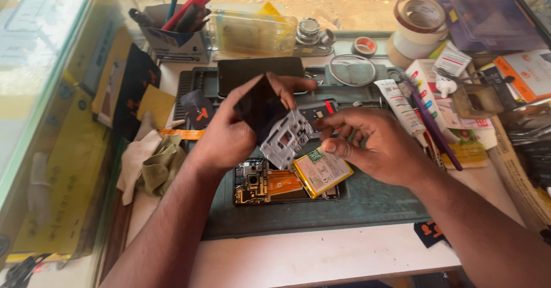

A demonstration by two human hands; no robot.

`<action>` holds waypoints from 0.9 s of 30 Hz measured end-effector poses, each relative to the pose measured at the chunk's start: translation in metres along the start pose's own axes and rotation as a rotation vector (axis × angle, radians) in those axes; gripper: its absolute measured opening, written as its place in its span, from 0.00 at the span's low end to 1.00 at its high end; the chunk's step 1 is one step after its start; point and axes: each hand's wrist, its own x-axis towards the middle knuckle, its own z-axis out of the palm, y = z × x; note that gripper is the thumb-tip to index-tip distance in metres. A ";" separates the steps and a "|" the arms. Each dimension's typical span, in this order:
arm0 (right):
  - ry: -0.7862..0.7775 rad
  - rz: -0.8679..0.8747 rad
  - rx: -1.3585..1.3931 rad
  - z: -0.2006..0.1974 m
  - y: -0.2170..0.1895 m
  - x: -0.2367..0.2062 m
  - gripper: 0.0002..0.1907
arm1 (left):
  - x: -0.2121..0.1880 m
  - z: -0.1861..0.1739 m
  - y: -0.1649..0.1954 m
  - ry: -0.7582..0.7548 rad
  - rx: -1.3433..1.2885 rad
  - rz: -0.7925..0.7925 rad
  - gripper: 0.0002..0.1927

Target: The person removes the battery from a disassembled smartphone by peeling off adhesive tape and lifting the battery out. The person then places the battery aside and handles the phone chassis and a small black pouch on the workbench.

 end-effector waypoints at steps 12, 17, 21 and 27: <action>-0.051 0.143 0.579 0.012 0.028 0.001 0.07 | 0.006 0.016 -0.013 0.111 -0.016 -0.256 0.17; 0.100 0.120 0.569 0.004 0.025 0.003 0.06 | 0.005 0.014 -0.020 0.421 -0.187 -0.669 0.28; 0.130 0.065 0.469 0.002 0.020 0.003 0.08 | 0.004 0.016 -0.021 0.200 0.005 -0.497 0.15; 0.154 0.015 0.526 -0.004 0.020 0.002 0.09 | 0.007 0.024 -0.015 0.172 0.290 -0.633 0.13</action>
